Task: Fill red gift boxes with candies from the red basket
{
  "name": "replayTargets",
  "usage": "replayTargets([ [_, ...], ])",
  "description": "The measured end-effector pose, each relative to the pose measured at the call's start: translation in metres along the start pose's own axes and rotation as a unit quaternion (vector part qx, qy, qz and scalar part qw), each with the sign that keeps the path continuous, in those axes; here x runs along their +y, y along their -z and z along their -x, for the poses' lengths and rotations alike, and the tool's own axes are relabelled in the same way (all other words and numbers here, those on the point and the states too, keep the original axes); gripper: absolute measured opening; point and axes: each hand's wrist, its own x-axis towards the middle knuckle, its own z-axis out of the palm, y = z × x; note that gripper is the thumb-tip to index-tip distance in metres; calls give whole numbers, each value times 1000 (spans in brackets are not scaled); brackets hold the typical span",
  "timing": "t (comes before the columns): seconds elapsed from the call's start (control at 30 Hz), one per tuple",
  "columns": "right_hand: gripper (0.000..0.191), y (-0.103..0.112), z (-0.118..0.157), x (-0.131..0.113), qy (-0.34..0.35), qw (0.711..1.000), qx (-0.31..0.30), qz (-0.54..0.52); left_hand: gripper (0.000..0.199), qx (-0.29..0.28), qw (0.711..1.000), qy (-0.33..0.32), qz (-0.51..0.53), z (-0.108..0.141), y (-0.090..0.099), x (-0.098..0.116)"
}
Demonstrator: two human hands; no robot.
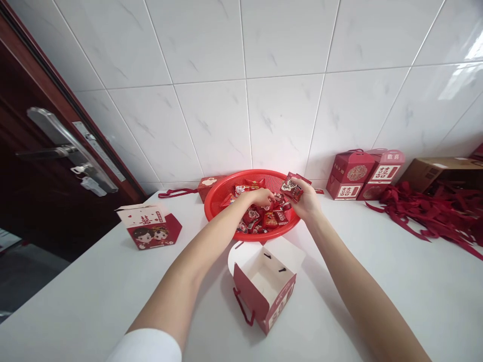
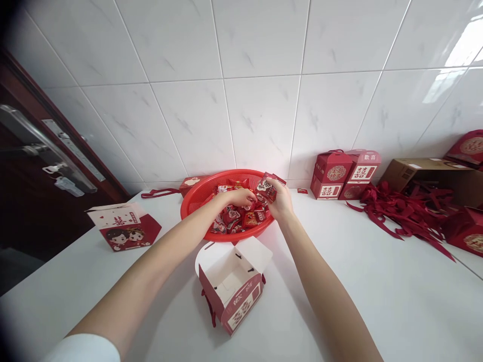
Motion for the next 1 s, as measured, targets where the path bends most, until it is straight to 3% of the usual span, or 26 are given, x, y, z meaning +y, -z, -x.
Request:
replayTargets([
  [0.13, 15, -1, 0, 0, 0, 1000, -7, 3, 39, 42, 998, -8, 47, 5, 5, -2],
  [0.37, 12, -2, 1, 2, -10, 1000, -12, -2, 38, 178, 972, -56, 143, 23, 24, 12],
  [0.5, 15, 0, -1, 3, -11, 1000, -15, 10, 37, 209, 964, -50, 154, 30, 25, 13],
  [0.6, 15, -1, -1, 3, -20, 1000, -7, 0, 27, 197, 972, -12, 129, 35, 22, 5],
  [0.77, 14, -1, 1, 2, -17, 1000, -21, -5, 22, 112, 991, 27, 67, 35, 13, -3],
  [1.0, 17, 1, -2, 4, 4, 999, -36, -6, 27, 26, 999, -37, -20, 21, -11, 21],
])
